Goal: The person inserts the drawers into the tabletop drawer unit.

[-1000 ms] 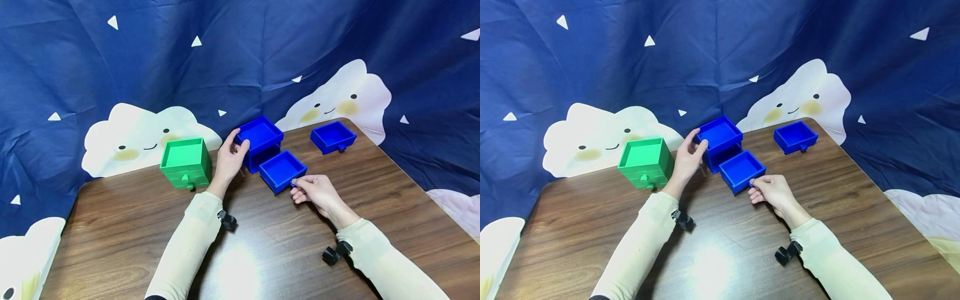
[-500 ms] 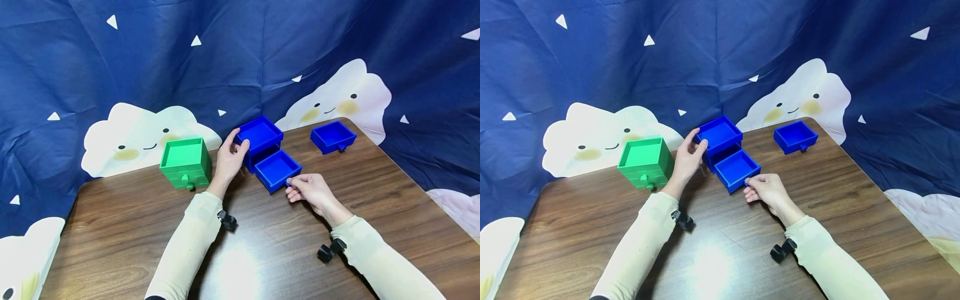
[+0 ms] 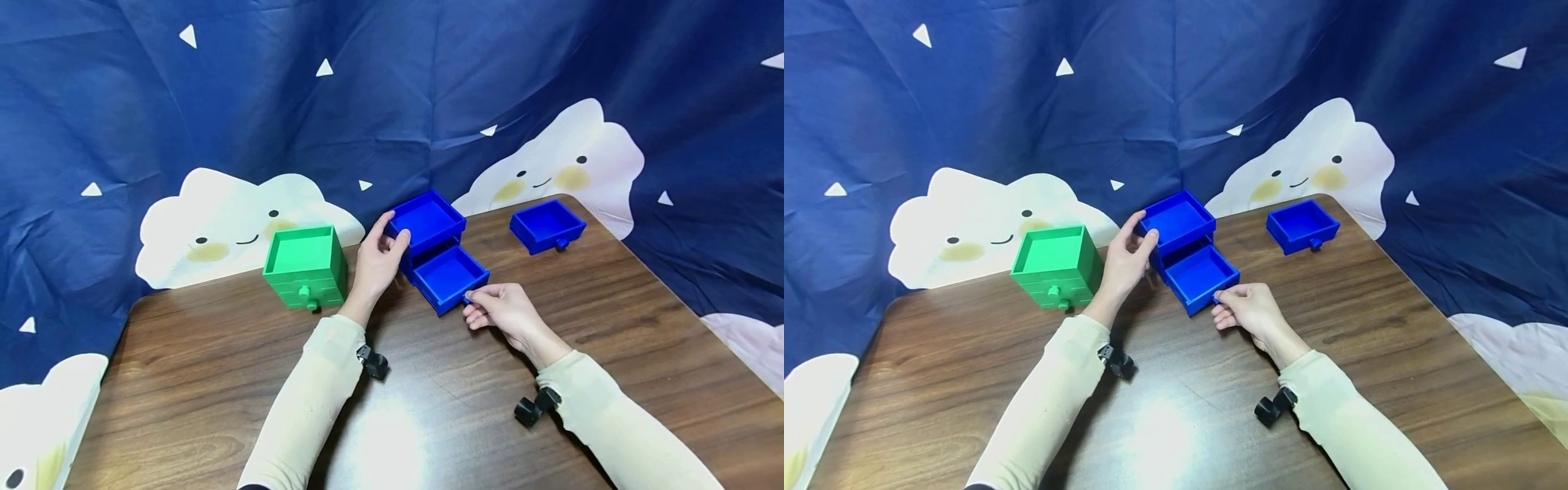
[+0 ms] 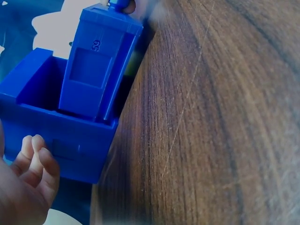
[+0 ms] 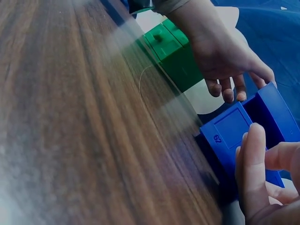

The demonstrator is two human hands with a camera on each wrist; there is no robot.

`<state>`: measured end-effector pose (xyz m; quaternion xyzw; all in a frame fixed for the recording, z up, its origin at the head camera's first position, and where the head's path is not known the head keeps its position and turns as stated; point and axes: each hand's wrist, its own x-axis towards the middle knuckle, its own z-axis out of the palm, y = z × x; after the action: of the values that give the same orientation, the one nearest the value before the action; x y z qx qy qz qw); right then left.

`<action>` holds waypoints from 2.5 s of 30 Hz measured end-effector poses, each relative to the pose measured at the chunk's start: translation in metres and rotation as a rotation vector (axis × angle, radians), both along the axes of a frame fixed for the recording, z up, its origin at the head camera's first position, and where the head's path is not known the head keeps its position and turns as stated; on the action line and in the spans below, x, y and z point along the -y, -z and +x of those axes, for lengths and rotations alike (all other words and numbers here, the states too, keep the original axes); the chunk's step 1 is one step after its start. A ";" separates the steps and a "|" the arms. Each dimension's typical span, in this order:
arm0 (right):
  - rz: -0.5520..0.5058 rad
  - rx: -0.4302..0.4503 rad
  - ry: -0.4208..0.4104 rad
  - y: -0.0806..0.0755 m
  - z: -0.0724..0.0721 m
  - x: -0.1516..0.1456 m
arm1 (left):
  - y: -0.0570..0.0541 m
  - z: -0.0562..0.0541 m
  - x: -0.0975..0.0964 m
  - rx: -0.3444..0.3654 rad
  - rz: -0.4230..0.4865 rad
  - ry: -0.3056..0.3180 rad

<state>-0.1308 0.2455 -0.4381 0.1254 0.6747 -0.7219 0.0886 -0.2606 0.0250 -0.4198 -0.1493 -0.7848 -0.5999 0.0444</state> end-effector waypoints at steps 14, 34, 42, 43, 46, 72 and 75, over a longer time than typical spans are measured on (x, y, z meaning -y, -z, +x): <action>-0.007 -0.004 0.004 0.004 -0.006 0.001 | 0.000 0.000 -0.001 0.008 0.007 0.002; -0.019 0.017 0.002 0.004 -0.018 0.007 | 0.001 -0.001 0.000 -0.005 0.012 0.006; -0.016 0.017 0.009 0.004 -0.024 0.009 | 0.000 0.000 0.000 -0.004 0.016 0.009; -0.015 0.018 0.007 0.004 -0.025 0.010 | 0.000 0.000 -0.001 -0.004 0.017 0.009; -0.017 0.020 0.009 0.004 -0.028 0.010 | 0.000 0.000 -0.001 -0.004 0.019 0.012; -0.024 0.024 0.033 0.005 -0.049 0.019 | -0.002 0.002 -0.001 0.003 0.028 0.009; -0.023 0.028 0.036 0.005 -0.051 0.019 | -0.002 0.002 -0.001 0.003 0.027 0.011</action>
<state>-0.1813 0.2261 -0.4430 0.1465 0.6628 -0.7292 0.0864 -0.2590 0.0257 -0.4181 -0.1518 -0.7758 -0.6111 0.0419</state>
